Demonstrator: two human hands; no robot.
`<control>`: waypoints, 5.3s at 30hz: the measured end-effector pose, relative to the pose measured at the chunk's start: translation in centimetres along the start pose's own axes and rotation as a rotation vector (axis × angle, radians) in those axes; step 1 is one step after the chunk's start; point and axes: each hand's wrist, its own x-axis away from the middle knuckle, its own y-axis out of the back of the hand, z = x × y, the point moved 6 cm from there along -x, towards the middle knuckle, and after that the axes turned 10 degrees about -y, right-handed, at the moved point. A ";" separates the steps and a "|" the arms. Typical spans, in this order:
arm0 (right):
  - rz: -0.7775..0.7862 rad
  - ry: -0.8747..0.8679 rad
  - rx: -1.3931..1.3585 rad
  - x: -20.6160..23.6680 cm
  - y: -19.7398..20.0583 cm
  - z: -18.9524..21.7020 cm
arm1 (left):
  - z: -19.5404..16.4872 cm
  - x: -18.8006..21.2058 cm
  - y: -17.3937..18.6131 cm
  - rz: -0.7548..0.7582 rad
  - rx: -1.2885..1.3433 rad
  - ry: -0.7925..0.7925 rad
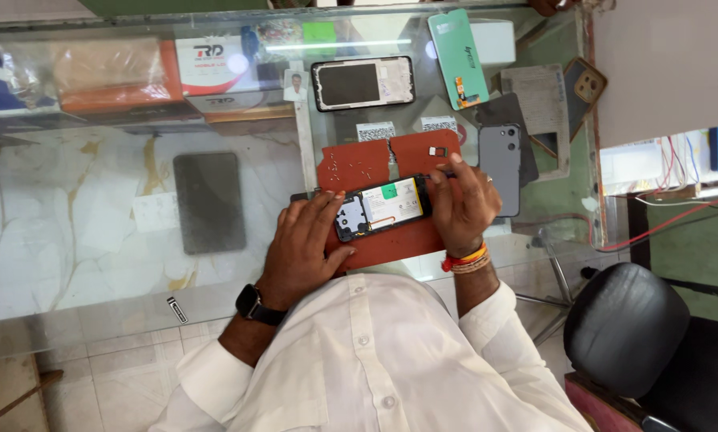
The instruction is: The person disassembles a smartphone on a workbench, removes the back cover, disconnects internal components, and manipulates the battery and motherboard. They then reassemble the device by reconnecting components and replacing the back cover.
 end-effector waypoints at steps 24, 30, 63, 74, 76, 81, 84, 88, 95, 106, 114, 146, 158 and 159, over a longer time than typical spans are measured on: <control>0.171 0.009 -0.240 -1.7 -0.4 0.8 | 0.6 0.2 -0.5 0.024 -0.003 0.031; 0.277 -0.025 -0.348 -2.4 -0.6 0.9 | 0.5 0.1 -0.7 0.006 -0.039 0.001; 0.220 -0.160 -0.389 -0.5 -0.3 -0.2 | 0.5 0.0 -0.4 -0.004 -0.009 -0.004; 0.252 -0.135 -0.401 -1.6 -0.2 1.0 | 0.4 0.2 -0.4 -0.012 -0.017 0.001; 0.241 -0.173 -0.454 -1.6 -0.4 1.1 | 0.5 0.2 -0.5 0.009 -0.009 0.019; 0.122 -0.064 -0.153 -1.2 -0.4 1.6 | 0.4 0.3 -0.4 0.003 0.012 0.018; 0.213 -0.090 -0.225 -1.4 -0.3 0.9 | 0.4 0.3 -0.5 0.003 0.006 0.018; 0.346 -0.138 -0.396 -1.4 -0.2 0.5 | 0.4 0.2 -0.4 0.007 -0.004 0.013; 0.190 -0.136 -0.286 -0.8 -0.7 0.7 | 0.5 0.2 -0.5 0.011 -0.003 0.015; 0.264 -0.180 -0.432 -0.9 -0.3 0.1 | 0.0 -0.2 0.1 -0.022 -0.006 -0.009; 0.206 -0.134 -0.287 -0.9 0.2 0.0 | 0.1 0.1 -0.1 -0.003 0.007 0.013; 0.146 -0.165 -0.165 -0.7 0.1 0.4 | 0.5 -0.1 -0.7 0.027 -0.017 0.008; 0.187 -0.176 -0.226 -1.1 0.1 0.6 | -1.4 -1.6 0.5 -0.013 -0.082 -0.070; 0.198 -0.172 -0.265 -1.1 0.2 0.6 | -1.7 -2.0 0.5 -0.025 -0.066 -0.099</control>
